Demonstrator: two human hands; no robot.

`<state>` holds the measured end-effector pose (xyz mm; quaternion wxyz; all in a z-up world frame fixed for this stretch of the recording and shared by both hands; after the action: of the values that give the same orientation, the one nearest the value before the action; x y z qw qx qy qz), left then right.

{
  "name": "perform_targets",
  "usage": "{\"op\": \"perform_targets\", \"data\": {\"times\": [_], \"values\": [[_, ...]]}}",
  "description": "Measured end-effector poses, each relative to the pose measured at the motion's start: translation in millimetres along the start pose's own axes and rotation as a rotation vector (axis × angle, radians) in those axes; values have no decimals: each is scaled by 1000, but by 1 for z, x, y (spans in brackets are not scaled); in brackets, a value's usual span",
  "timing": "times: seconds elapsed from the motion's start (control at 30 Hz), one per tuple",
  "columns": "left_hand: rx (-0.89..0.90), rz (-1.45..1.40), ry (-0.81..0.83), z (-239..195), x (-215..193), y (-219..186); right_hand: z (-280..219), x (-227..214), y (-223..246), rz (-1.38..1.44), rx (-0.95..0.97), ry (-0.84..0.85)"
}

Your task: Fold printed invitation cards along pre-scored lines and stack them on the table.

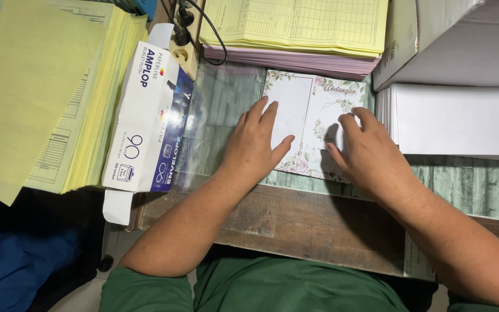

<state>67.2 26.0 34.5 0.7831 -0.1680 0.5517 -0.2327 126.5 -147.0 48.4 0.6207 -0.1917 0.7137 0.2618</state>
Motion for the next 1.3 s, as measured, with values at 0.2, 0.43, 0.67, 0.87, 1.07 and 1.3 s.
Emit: {"op": "perform_targets", "data": {"times": [0.2,0.43,0.67,0.87,1.07,1.3], "values": [[-16,-17,17,0,4,2,0,0,1,-4,1,32],[-6,-10,9,-1,7,4,0,2,4,-31,-12,69],[256,-79,182,-6,28,-30,-1,18,-2,-133,-60,13],[300,10,290,-16,63,-27,1,25,-4,-208,-33,-23],[285,69,369,-15,54,-27,35,26,9,-330,-48,-80],[277,0,395,-16,43,-26,76,54,10,-287,-243,-168]]}}
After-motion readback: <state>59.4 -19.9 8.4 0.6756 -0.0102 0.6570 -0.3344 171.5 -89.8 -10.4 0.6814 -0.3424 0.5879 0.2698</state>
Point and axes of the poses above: each hand's wrist, its own z-axis towards the middle knuckle, its own x-axis out of the palm, y = z × x, the point moved 7 cm from there along z, towards the middle knuckle, and after that the axes turned 5 degrees about -z, right-handed, at the moved point
